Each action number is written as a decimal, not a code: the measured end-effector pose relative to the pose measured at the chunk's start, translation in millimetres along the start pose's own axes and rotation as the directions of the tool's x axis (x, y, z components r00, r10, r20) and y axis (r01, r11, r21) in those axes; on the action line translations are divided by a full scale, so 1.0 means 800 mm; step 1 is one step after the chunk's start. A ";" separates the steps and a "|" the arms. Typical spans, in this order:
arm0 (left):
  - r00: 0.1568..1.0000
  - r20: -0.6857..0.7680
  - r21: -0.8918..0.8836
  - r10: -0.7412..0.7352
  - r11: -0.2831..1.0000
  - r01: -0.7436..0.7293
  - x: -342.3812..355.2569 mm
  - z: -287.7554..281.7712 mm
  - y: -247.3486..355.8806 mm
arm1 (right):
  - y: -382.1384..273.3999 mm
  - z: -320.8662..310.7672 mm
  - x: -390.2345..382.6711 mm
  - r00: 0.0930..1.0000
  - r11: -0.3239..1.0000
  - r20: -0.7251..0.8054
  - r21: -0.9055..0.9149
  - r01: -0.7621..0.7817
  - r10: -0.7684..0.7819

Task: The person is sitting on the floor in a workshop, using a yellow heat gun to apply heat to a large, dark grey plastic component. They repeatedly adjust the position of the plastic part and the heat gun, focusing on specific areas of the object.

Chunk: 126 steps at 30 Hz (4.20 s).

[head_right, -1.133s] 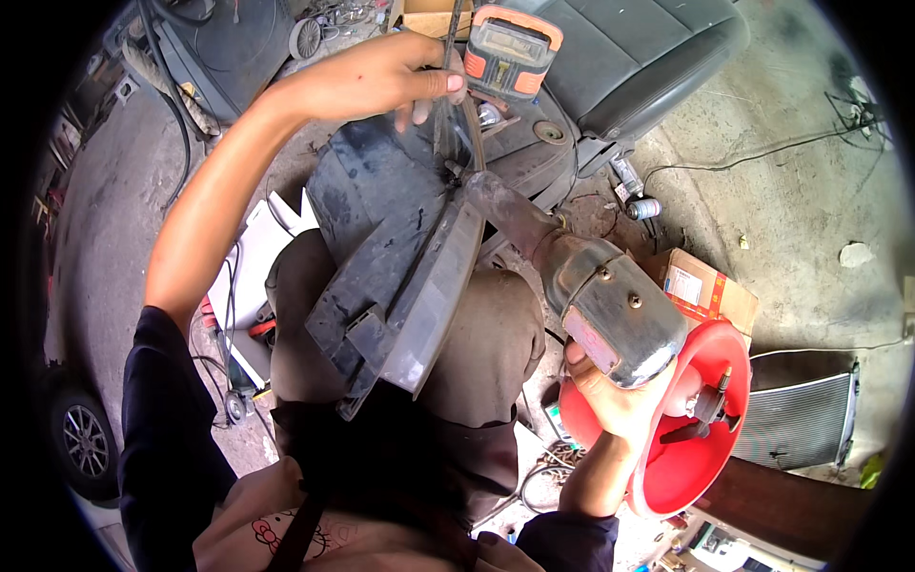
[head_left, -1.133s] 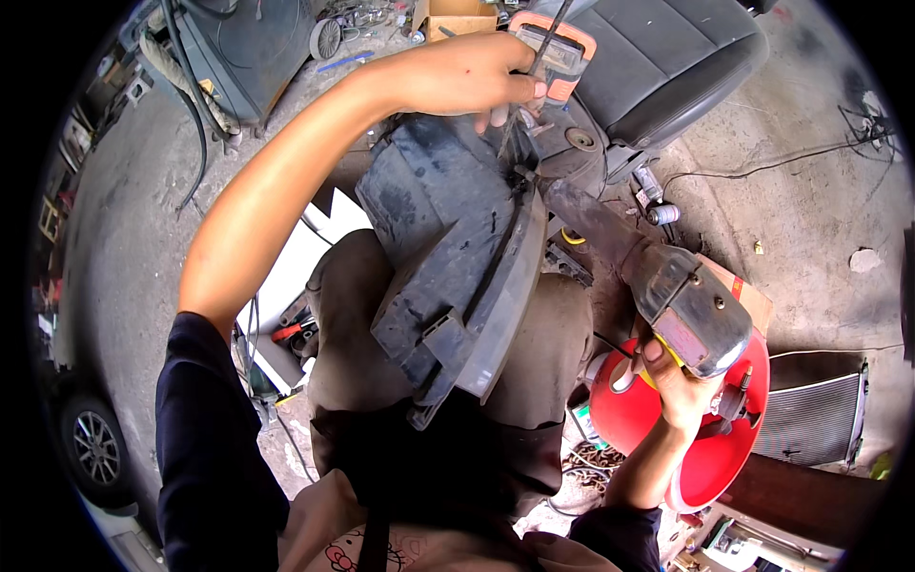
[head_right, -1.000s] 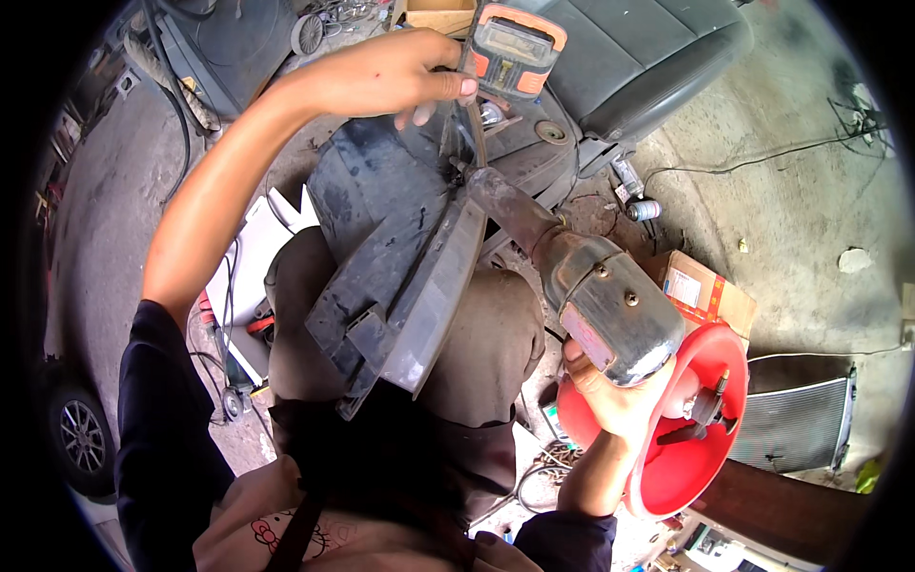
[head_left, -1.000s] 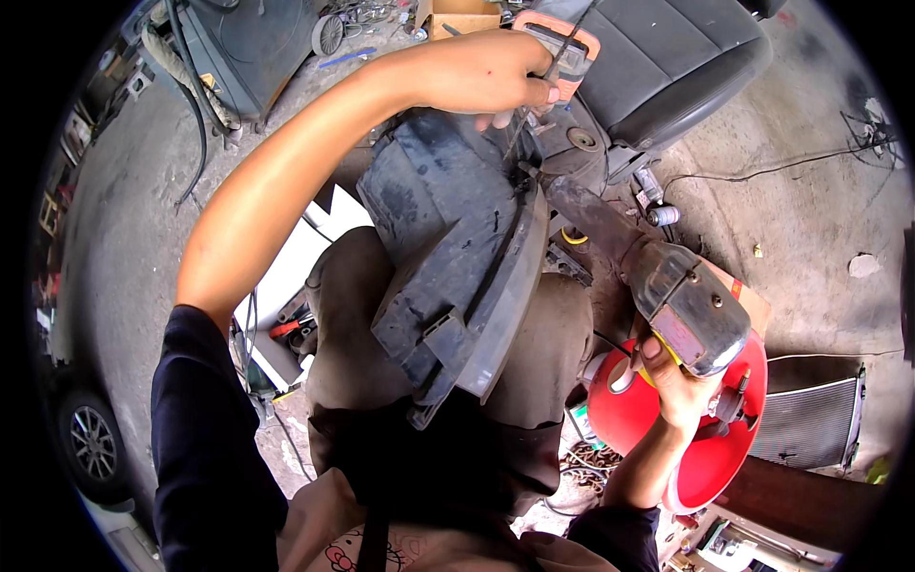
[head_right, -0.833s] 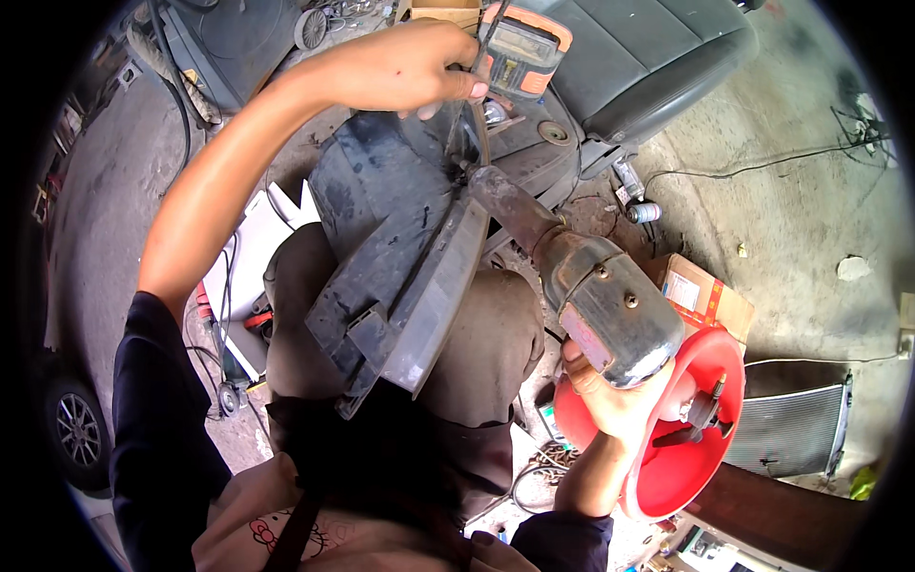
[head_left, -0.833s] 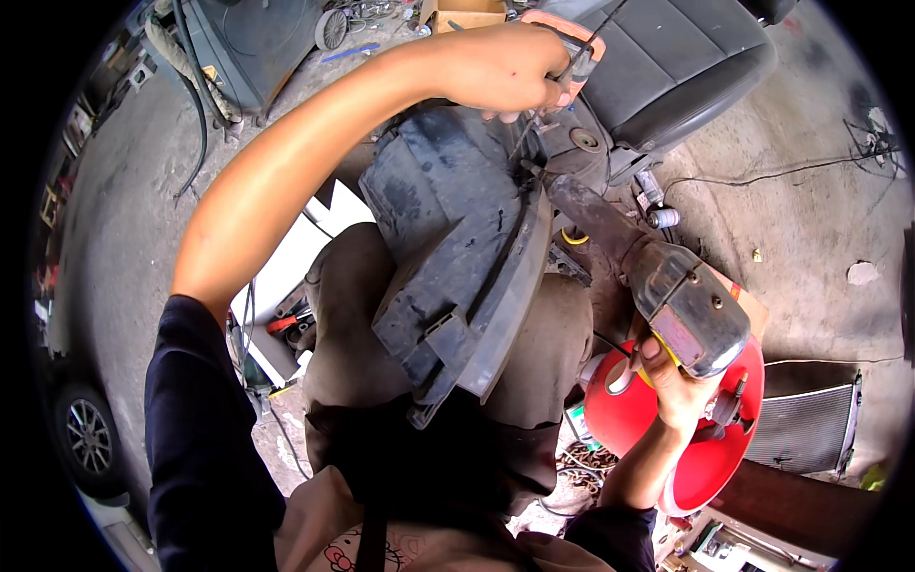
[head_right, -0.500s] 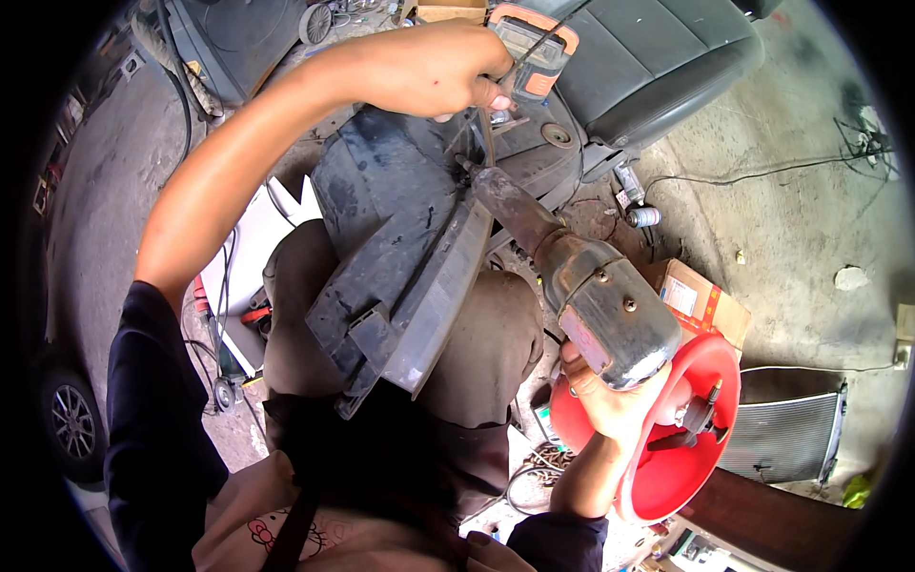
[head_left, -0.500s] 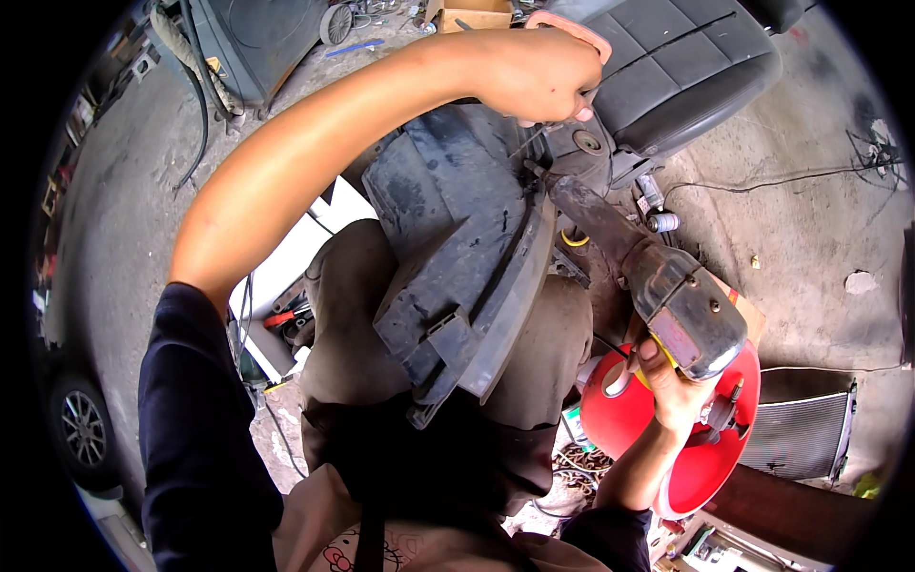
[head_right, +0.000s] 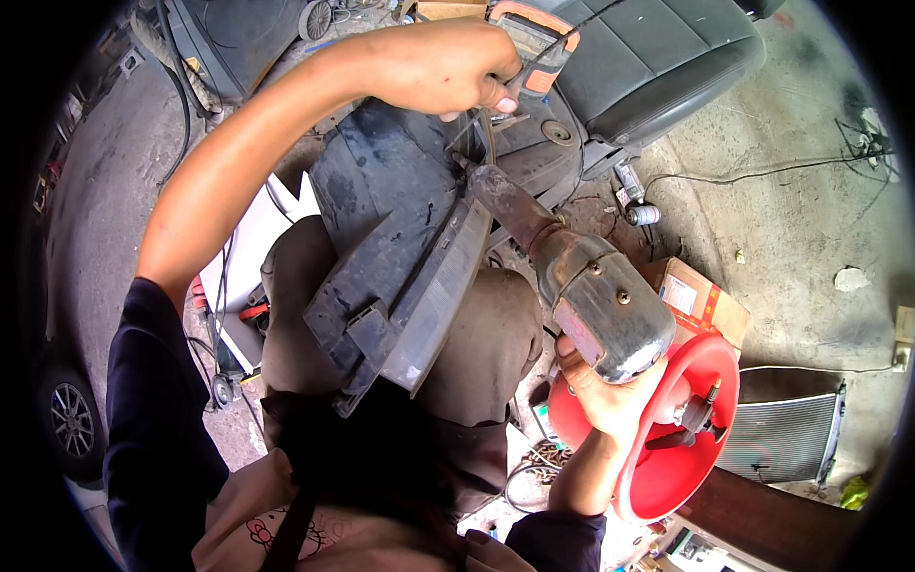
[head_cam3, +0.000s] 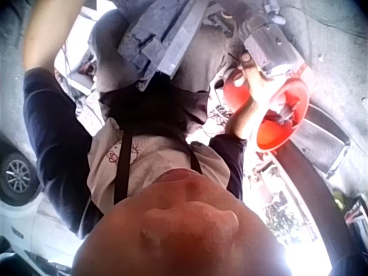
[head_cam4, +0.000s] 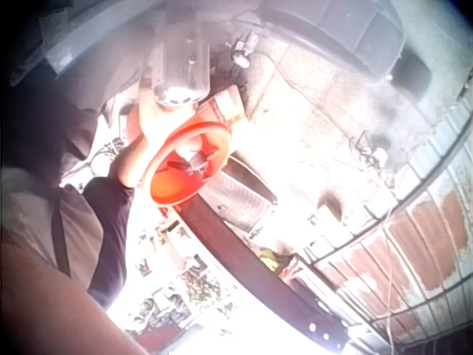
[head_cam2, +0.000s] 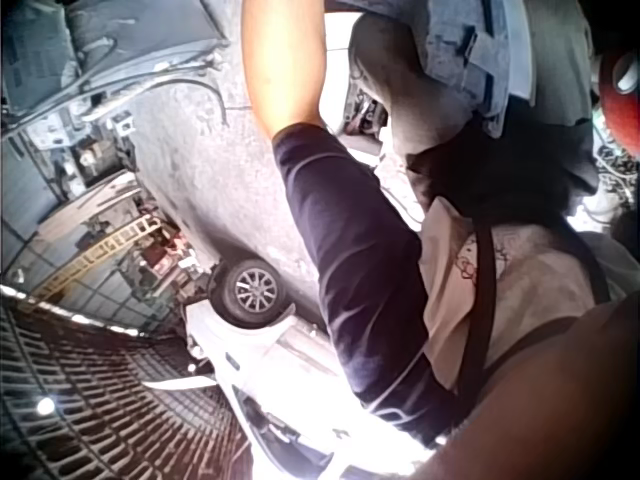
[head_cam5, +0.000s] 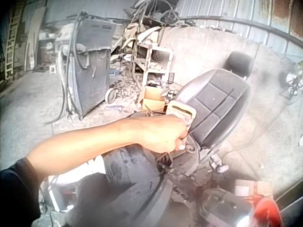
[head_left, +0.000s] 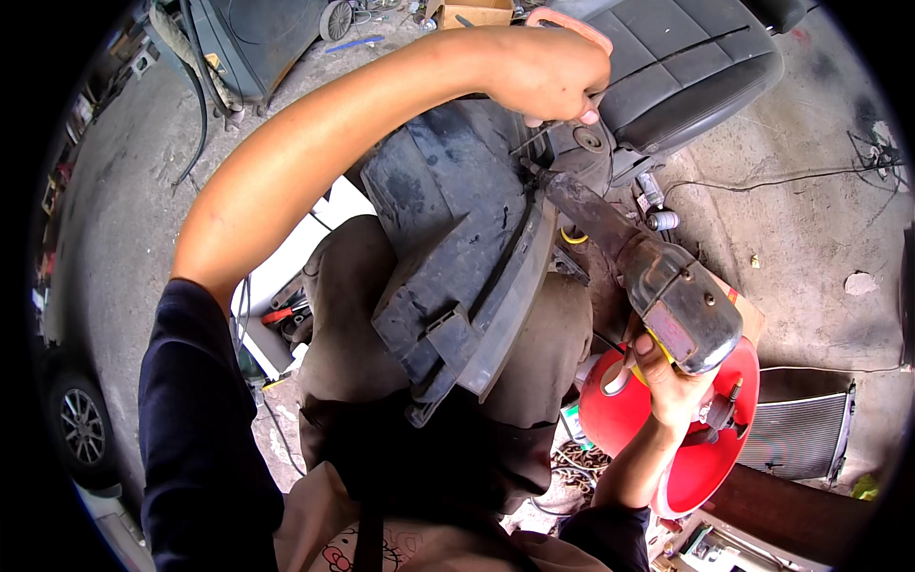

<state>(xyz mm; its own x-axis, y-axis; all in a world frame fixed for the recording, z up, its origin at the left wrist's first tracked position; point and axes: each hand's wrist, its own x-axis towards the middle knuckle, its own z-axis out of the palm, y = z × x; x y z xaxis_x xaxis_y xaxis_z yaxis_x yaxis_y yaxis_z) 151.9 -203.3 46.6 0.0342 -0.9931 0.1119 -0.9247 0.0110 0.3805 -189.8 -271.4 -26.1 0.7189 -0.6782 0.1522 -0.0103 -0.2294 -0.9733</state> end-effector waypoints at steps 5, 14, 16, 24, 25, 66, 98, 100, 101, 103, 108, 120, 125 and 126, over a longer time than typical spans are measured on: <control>0.999 -0.047 -0.042 -0.016 0.999 0.014 -0.011 -0.004 0.001 | 0.007 -0.002 -0.002 0.999 0.999 -0.034 -0.047 0.018 -0.020; 1.000 -0.028 -0.110 0.011 0.994 -0.014 -0.016 -0.002 -0.010 | 0.013 -0.005 -0.005 0.998 0.998 -0.058 -0.065 0.017 -0.021; 0.998 -0.031 -0.124 0.054 0.991 -0.057 -0.013 0.001 -0.015 | 0.010 -0.004 -0.005 0.998 0.998 -0.059 -0.068 0.005 -0.009; 0.939 -0.180 0.030 0.293 0.956 -0.292 -0.006 0.017 -0.028 | 0.007 -0.002 -0.004 0.999 0.997 -0.040 -0.076 -0.004 0.001; 0.948 -0.167 0.026 0.272 0.962 -0.271 -0.005 0.019 -0.030 | 0.005 -0.002 -0.004 0.999 0.997 -0.031 -0.075 -0.013 0.010; 0.997 0.016 -0.084 0.069 0.994 -0.067 -0.003 0.012 0.002 | 0.014 -0.002 -0.004 0.999 0.999 -0.021 -0.032 0.035 -0.035; 0.993 -0.010 -0.169 0.120 0.978 -0.120 -0.016 -0.005 0.000 | 0.012 0.000 -0.006 0.999 0.999 0.010 0.019 0.042 -0.042; 0.993 -0.009 -0.167 0.120 0.979 -0.120 -0.016 -0.006 0.000 | 0.014 -0.001 -0.007 0.999 0.998 0.018 0.043 0.040 -0.041; 0.994 -0.015 -0.160 0.108 0.981 -0.109 -0.015 -0.003 -0.001 | 0.014 -0.001 -0.007 0.999 0.998 0.011 0.043 0.037 -0.038; 0.995 -0.018 -0.154 0.097 0.983 -0.099 -0.014 -0.001 -0.001 | 0.014 0.001 -0.006 0.999 0.999 -0.002 0.044 0.032 -0.032; 0.993 -0.025 -0.139 0.114 0.983 -0.117 -0.012 0.003 -0.005 | 0.015 -0.001 -0.006 0.999 0.999 -0.010 -0.032 0.033 -0.034; 0.995 -0.020 -0.162 0.099 0.982 -0.101 -0.012 0.003 -0.003 | 0.016 -0.003 -0.008 0.999 0.997 -0.034 -0.067 0.024 -0.027; 0.996 -0.002 -0.161 0.095 0.983 -0.094 -0.013 0.000 -0.003 | 0.017 -0.005 -0.009 1.000 0.999 -0.020 -0.048 0.000 -0.001; 0.996 0.003 -0.163 0.093 0.982 -0.091 -0.013 0.000 -0.002 | 0.018 -0.006 -0.009 1.000 0.999 -0.020 -0.052 -0.001 0.000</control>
<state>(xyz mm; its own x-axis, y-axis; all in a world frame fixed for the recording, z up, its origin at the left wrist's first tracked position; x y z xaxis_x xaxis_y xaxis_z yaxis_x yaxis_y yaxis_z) 153.5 -192.9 45.0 -0.0526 -0.9882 0.1440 -0.8496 0.1201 0.5136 -198.5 -273.0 -40.2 0.7051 -0.6918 0.1557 -0.0470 -0.2647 -0.9632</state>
